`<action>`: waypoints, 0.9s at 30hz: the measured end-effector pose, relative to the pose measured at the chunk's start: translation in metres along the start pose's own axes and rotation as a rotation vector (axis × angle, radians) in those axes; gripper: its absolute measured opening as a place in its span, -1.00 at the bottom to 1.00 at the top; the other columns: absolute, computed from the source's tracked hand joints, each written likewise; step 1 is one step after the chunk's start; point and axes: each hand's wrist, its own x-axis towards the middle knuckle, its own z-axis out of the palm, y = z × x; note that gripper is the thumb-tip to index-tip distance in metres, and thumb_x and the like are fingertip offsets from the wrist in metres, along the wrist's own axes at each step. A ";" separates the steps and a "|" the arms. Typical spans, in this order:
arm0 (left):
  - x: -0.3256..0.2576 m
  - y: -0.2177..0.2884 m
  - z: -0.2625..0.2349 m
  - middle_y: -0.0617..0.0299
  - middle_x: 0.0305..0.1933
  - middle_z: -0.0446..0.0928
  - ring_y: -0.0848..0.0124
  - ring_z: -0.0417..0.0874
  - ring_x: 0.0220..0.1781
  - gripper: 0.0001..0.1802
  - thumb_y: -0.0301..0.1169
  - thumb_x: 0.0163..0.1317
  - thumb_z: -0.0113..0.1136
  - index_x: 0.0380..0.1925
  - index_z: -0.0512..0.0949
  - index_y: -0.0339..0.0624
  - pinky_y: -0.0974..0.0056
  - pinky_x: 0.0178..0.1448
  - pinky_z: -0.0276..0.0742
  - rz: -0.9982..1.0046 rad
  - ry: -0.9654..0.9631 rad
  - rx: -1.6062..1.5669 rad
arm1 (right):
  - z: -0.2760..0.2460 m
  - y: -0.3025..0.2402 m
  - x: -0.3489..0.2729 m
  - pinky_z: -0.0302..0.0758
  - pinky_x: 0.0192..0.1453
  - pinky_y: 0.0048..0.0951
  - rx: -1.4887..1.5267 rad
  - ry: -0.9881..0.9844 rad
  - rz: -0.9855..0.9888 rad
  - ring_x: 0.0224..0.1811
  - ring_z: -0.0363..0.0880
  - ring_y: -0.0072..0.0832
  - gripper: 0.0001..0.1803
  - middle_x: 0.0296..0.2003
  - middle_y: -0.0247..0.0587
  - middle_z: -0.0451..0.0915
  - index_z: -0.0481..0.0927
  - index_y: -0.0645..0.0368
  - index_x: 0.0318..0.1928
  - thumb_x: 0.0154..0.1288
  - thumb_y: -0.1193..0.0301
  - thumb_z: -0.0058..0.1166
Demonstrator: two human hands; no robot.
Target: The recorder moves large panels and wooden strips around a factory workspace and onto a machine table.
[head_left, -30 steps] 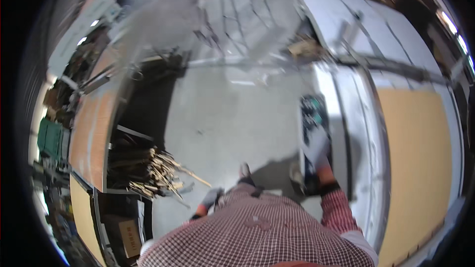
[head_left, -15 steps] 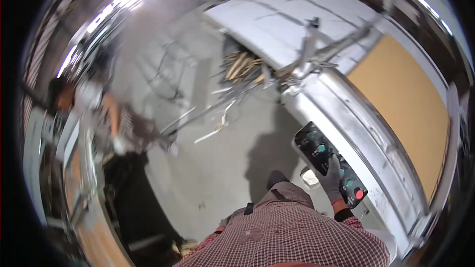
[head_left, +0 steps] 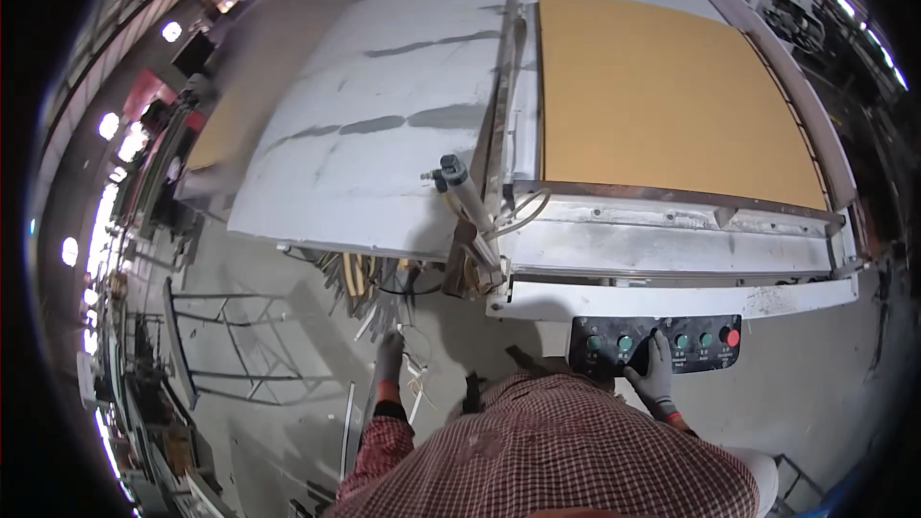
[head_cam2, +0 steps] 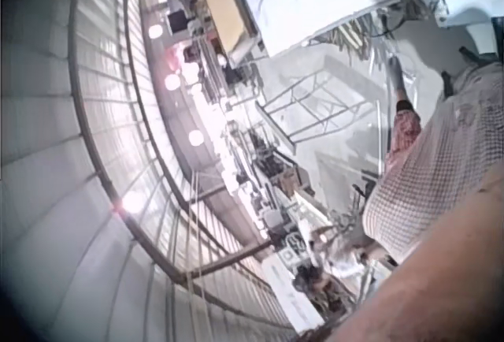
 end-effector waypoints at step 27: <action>0.363 0.214 0.110 -0.05 0.24 0.29 0.03 0.21 0.31 -0.47 -0.19 0.17 0.03 0.13 0.39 -0.16 -0.02 0.36 0.03 1.016 -0.120 0.592 | 0.068 -0.079 0.071 0.40 0.10 -0.50 0.355 0.870 0.957 -0.01 0.53 -0.42 -0.61 -0.01 -0.16 0.58 0.57 0.30 0.01 0.23 0.32 0.10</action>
